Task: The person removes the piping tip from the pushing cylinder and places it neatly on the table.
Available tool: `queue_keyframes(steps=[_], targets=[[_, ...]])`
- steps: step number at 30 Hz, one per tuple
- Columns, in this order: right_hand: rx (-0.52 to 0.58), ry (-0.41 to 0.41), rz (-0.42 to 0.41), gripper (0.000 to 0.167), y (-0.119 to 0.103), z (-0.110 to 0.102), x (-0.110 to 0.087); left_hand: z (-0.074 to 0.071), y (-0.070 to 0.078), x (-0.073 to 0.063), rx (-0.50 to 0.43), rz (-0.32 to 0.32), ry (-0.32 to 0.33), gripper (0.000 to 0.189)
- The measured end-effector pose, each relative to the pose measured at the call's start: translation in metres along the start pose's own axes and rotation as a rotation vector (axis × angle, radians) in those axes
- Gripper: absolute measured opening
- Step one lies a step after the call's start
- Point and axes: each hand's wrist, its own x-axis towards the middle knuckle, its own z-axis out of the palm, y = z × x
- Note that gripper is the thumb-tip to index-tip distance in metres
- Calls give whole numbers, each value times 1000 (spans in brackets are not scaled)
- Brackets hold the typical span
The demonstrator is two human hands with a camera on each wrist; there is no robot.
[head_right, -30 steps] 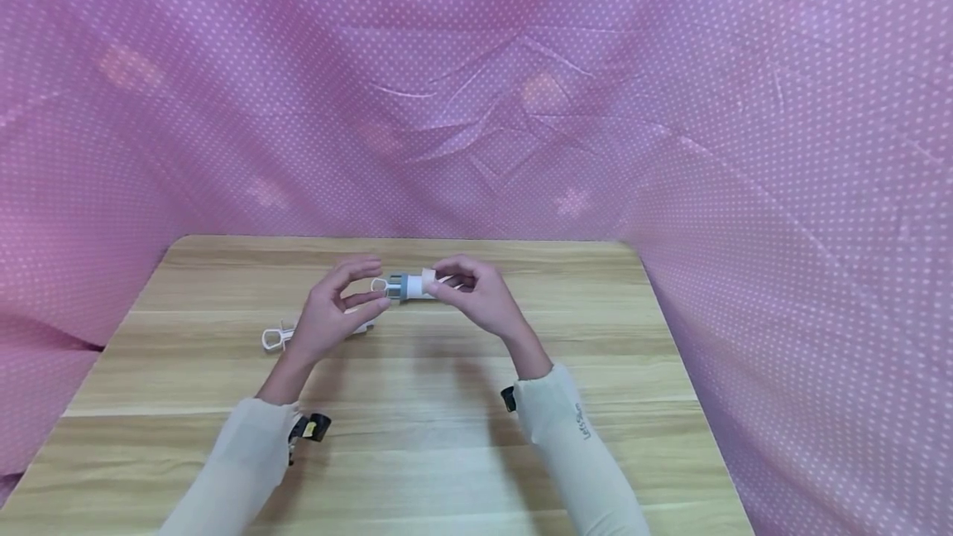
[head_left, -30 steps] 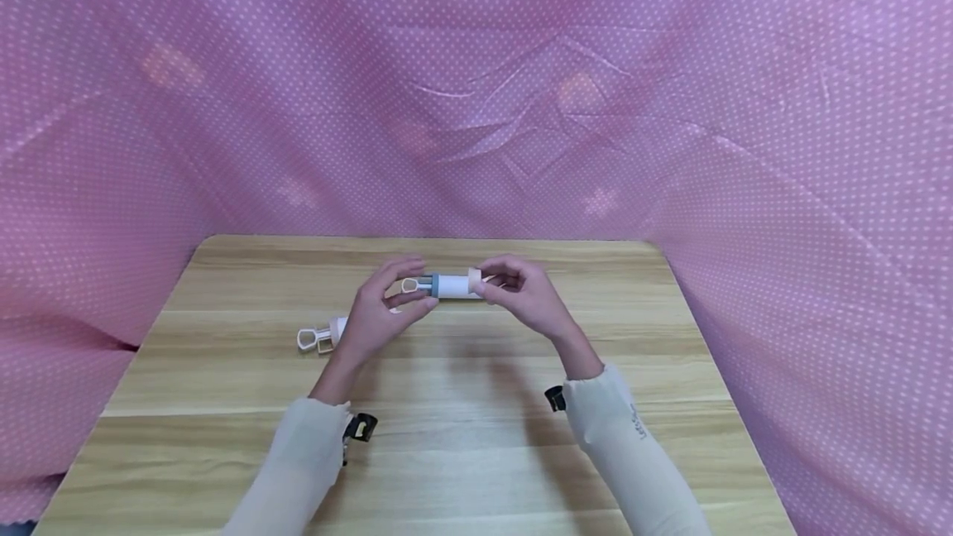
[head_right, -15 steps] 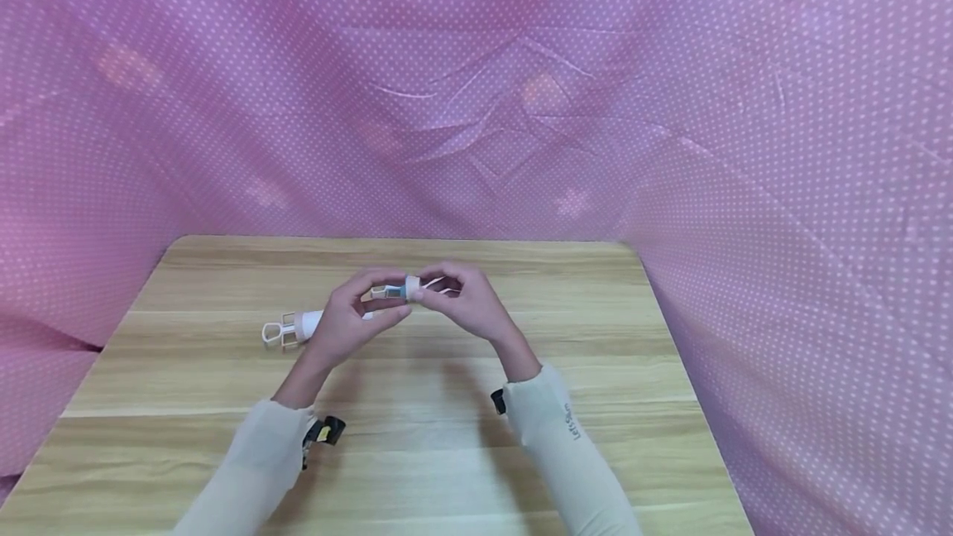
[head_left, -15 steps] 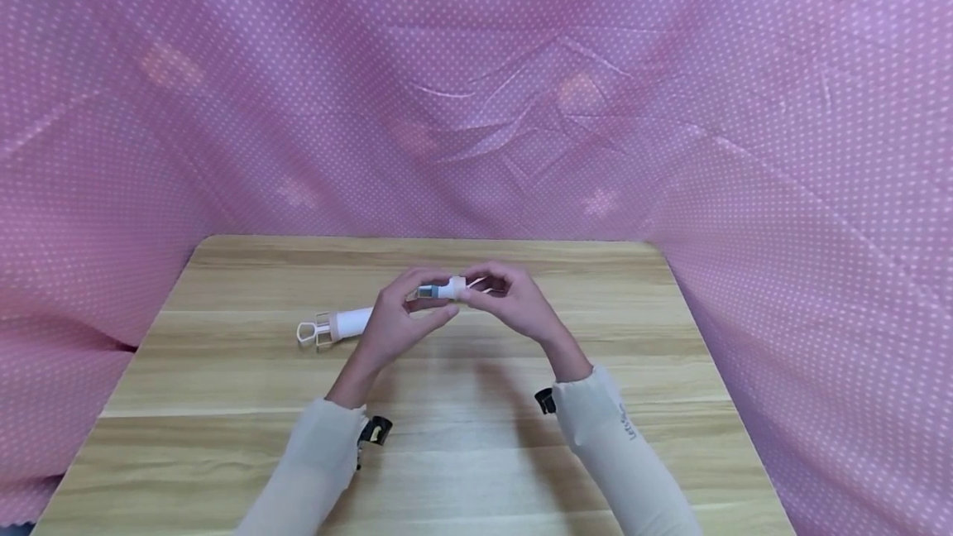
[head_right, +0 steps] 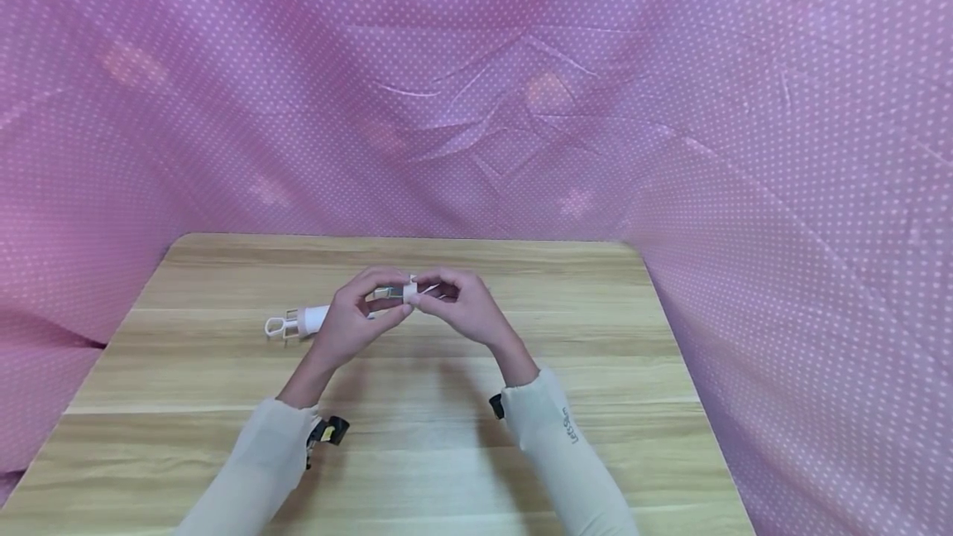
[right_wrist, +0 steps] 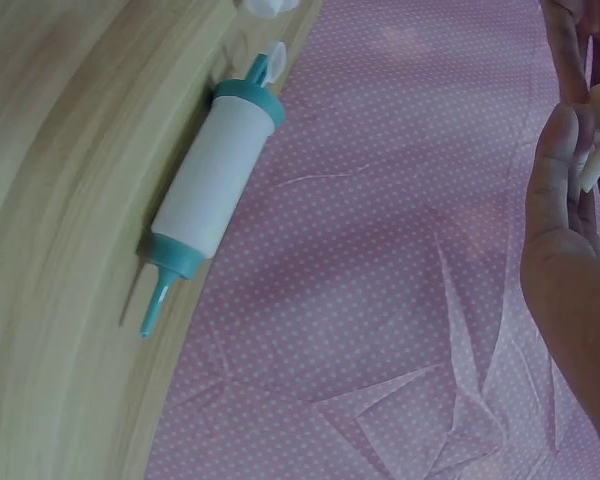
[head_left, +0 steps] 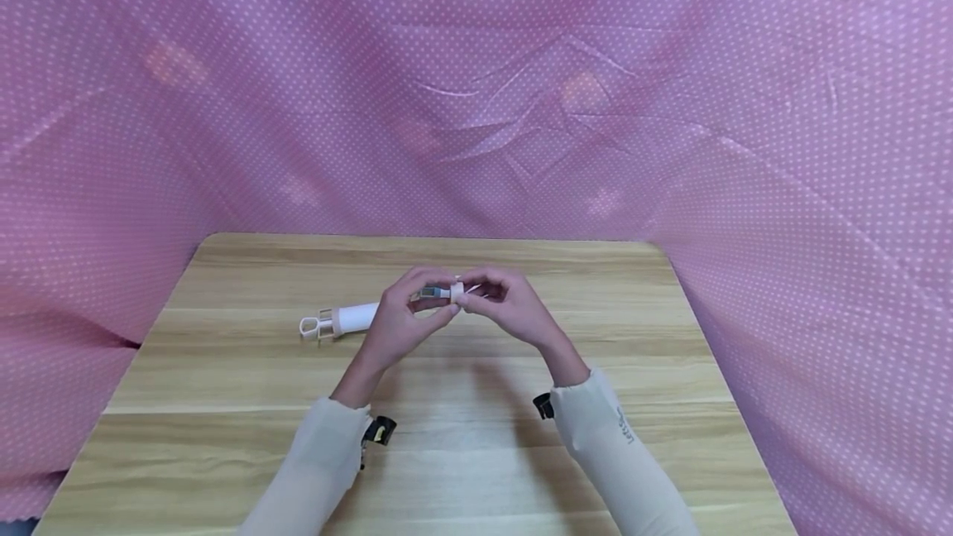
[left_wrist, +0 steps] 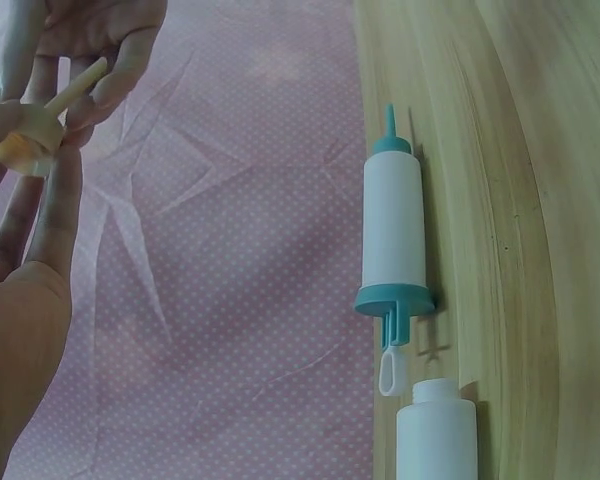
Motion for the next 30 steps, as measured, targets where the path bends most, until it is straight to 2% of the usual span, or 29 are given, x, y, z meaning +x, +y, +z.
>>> queue_keyframes(steps=[8,15,23,30], targets=[[42,11,58,27,9,-5,-8,-1,2,0,19,-10,28,35],[36,29,105,24,19,-10,-16,-4,1,1,9,21,34,34],[44,62,107,20,21,-12,-18,-3,-1,-1,-3,-3,46,35],[61,63,53,15,23,-13,-19,-3,-3,-3,-3,-23,60,36]])
